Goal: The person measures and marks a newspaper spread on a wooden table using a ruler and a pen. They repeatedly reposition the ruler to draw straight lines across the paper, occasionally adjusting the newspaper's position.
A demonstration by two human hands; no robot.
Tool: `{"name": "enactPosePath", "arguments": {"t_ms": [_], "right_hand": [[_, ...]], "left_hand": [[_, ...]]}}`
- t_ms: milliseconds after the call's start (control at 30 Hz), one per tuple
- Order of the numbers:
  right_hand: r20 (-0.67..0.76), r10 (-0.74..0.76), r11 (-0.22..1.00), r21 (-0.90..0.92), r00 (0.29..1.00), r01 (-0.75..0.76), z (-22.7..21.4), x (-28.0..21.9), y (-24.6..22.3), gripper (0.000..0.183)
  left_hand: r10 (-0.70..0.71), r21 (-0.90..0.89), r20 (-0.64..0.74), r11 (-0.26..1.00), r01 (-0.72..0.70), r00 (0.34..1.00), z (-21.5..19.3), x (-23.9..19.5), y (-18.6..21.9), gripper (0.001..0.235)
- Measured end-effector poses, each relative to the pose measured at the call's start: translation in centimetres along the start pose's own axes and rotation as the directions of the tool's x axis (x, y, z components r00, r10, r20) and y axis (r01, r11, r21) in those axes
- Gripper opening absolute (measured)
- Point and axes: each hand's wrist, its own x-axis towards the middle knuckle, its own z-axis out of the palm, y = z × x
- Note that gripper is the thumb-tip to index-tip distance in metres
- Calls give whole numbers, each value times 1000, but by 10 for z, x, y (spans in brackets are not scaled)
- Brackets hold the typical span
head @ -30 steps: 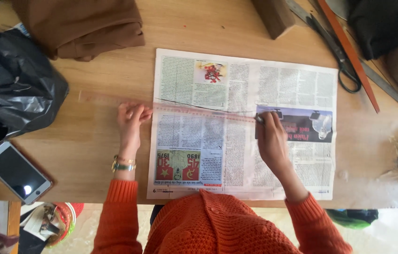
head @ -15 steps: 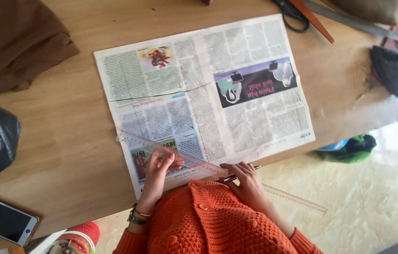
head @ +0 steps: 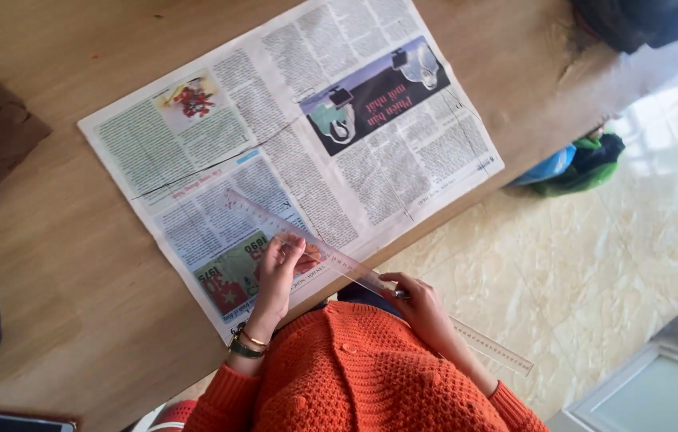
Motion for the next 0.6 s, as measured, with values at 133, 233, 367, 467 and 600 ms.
{"name": "enactPosePath", "arguments": {"t_ms": [133,233,367,467,600], "right_hand": [[-50,104,992,76,993,-101,4,-5,24,25],[-98,176,979,124,980,-163,6,1,60,21],[-216,280,936,279,935,-216,-11,14,93,18],[-293,322,922,315,900,-227,-41,22,108,18],[-374,358,928,244,856,-282,-83,37,126,22]], "left_hand": [[-11,48,63,999,8,998,26,9,7,20],[75,94,111,992,-85,991,47,16,6,23],[259,418,256,839,-348,932,62,34,-16,26],[354,648,378,559,-517,856,78,40,-11,23],[323,811,467,217,-544,823,103,49,6,45]]}}
